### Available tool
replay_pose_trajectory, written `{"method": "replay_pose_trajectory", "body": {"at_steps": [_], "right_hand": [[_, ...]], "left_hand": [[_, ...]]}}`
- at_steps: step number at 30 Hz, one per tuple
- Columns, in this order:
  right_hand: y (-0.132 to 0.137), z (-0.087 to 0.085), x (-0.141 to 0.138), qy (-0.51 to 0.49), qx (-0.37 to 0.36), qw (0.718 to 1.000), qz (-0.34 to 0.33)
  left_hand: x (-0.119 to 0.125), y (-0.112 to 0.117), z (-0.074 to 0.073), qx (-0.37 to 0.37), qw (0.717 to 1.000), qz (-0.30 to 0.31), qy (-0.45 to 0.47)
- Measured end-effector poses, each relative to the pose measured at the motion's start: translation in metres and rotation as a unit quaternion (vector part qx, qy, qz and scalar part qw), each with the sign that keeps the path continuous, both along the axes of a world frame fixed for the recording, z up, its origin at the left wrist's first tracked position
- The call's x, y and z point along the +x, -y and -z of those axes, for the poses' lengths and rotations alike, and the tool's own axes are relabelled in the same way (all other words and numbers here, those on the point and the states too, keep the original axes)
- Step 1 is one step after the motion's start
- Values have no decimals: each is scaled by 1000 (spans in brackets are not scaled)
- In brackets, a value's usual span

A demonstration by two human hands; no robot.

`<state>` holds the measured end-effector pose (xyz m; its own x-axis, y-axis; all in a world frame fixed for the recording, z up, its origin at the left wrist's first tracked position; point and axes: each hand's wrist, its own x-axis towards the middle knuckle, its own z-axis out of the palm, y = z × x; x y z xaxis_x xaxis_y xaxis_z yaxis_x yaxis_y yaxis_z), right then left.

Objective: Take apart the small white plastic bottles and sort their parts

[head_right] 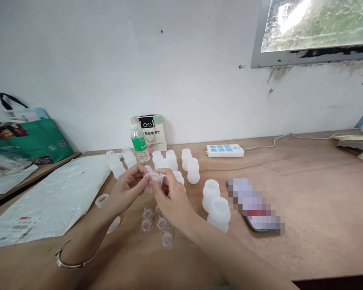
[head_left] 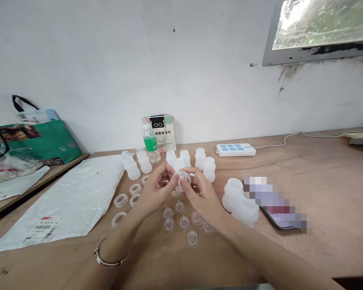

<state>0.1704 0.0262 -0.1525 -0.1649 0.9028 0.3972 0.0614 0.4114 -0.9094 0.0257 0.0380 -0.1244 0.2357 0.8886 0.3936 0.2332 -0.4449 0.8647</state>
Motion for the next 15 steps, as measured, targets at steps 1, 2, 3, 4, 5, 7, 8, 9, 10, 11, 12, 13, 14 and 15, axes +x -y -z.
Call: {"method": "replay_pose_trajectory", "body": {"at_steps": [1,2,3,4,5,7,8,9,10,11,12,13,14,15], "right_hand": [[-1,3,-1,-18,-3,1000,-2],[-1,7,-2,-35,-6,999,-3],[-2,10,-3,-50,-10,999,-4],[-2,12,-4,-60,-10,998,-3],[-2,14,-5,-67,-6,998,-2],[-2,15,-5,-72,8,997,4],[-2,15,-6,-74,14,997,8],[-2,14,-6,-78,16,997,10],[-1,14,-6,-82,12,996,9],[-1,13,-6,-89,4,996,5],[0,13,-6,-97,-7,995,-1],[0,12,-6,-107,-17,994,-8],[0,12,-6,-118,-24,993,-14],[1,12,-6,-130,-29,991,-17]], "left_hand": [[2,0,2,-1,1000,-9,11],[3,0,5,-1,1000,-20,19],[5,0,8,-2,999,-30,27],[6,1,11,-1,999,-38,35],[8,2,15,1,998,-44,44],[10,4,21,4,997,-47,59],[10,4,23,1,997,-44,62],[9,5,26,-2,997,-40,62],[8,5,28,-3,998,-33,61],[6,4,31,1,998,-22,61],[3,3,32,13,998,-11,63],[0,2,34,33,997,-4,70],[-3,1,34,57,995,-1,78],[-5,0,34,80,994,-2,81]]}}
